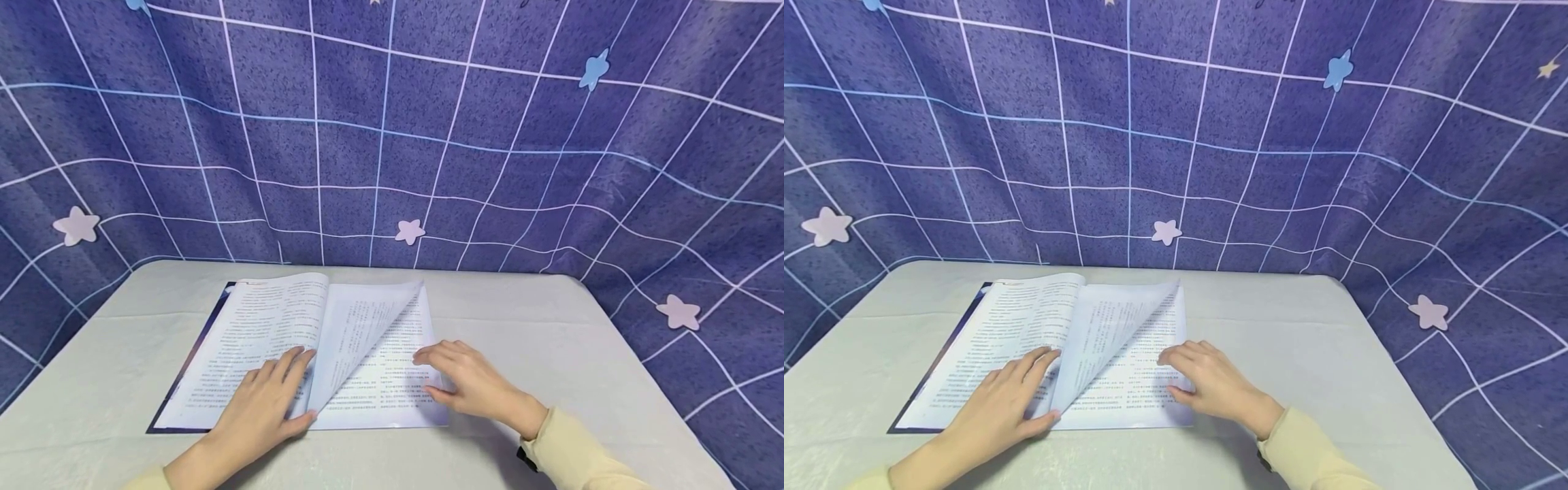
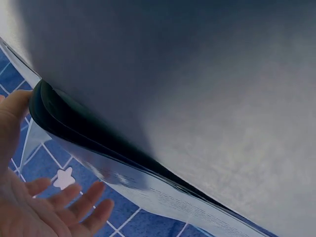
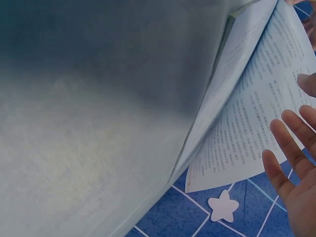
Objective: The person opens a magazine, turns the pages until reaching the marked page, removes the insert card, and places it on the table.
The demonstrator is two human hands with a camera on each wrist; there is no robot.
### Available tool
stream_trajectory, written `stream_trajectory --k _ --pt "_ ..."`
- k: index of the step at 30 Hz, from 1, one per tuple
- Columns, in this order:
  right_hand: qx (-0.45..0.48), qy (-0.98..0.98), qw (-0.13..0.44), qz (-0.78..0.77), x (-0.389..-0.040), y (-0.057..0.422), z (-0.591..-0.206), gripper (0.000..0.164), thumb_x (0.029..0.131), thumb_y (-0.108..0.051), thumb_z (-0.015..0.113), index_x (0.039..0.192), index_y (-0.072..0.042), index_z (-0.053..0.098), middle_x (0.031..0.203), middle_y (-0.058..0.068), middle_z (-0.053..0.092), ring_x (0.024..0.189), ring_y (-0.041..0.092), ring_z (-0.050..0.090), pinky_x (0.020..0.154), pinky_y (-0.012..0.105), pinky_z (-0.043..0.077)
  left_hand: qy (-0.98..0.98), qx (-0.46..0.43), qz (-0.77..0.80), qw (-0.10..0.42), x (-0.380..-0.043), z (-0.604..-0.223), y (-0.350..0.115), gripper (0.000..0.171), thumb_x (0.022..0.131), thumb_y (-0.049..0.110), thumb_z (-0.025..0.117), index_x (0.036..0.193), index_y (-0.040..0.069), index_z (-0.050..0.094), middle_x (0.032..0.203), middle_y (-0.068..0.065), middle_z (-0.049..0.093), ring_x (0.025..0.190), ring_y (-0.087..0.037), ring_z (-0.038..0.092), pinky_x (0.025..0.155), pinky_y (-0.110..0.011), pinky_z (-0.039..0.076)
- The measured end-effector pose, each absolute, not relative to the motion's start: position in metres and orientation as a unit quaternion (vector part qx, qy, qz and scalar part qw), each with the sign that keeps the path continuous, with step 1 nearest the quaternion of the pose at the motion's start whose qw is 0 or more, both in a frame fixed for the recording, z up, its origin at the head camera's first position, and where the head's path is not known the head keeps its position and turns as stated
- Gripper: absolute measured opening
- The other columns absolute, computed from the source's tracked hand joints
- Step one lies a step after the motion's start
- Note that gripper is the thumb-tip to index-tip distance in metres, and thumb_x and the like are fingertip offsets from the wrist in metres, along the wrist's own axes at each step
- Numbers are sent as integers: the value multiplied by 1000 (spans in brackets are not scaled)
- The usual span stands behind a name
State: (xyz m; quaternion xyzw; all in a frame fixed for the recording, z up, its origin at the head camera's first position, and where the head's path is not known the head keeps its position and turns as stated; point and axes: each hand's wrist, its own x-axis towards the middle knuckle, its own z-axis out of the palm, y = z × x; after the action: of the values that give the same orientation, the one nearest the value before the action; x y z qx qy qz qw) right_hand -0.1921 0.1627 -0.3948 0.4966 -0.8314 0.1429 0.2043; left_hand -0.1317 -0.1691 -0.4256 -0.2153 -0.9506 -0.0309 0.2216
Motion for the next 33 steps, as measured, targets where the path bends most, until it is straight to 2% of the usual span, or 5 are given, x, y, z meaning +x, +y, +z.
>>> stream_trajectory --k 5,17,21,27,33 --pt "500 -832 195 140 -192 163 -398 37 74 -26 71 107 -12 61 110 -2 63 102 13 58 86 30 46 -942 -229 -50 240 -133 -424 -169 99 64 54 71 142 9 29 139 -18 37 110 -34 49 80 -46 44" --pt "502 -835 185 127 -190 163 -401 39 73 -26 72 108 -13 60 110 -2 63 101 12 58 86 30 46 -924 -249 -45 286 -134 -422 -170 117 53 52 76 145 7 19 150 -21 15 127 -43 28 93 -53 35" --pt "501 -838 178 124 -189 163 -402 38 74 -28 71 107 -13 60 109 -4 63 100 11 58 85 29 46 -920 -253 -48 294 -135 -422 -171 112 53 51 76 144 10 25 150 -20 14 128 -44 26 93 -55 33" --pt "499 -841 169 123 -188 163 -404 38 74 -29 71 108 -14 60 109 -5 63 99 10 58 84 28 46 -928 -254 -58 265 -135 -424 -171 96 59 49 74 142 20 34 152 -15 14 134 -43 16 97 -57 25" --pt "499 -841 165 125 -188 163 -406 37 74 -28 71 107 -14 60 108 -5 63 99 10 58 82 27 46 -926 -266 -48 262 -134 -426 -171 88 61 47 73 138 21 41 152 -16 13 135 -44 13 98 -58 22"
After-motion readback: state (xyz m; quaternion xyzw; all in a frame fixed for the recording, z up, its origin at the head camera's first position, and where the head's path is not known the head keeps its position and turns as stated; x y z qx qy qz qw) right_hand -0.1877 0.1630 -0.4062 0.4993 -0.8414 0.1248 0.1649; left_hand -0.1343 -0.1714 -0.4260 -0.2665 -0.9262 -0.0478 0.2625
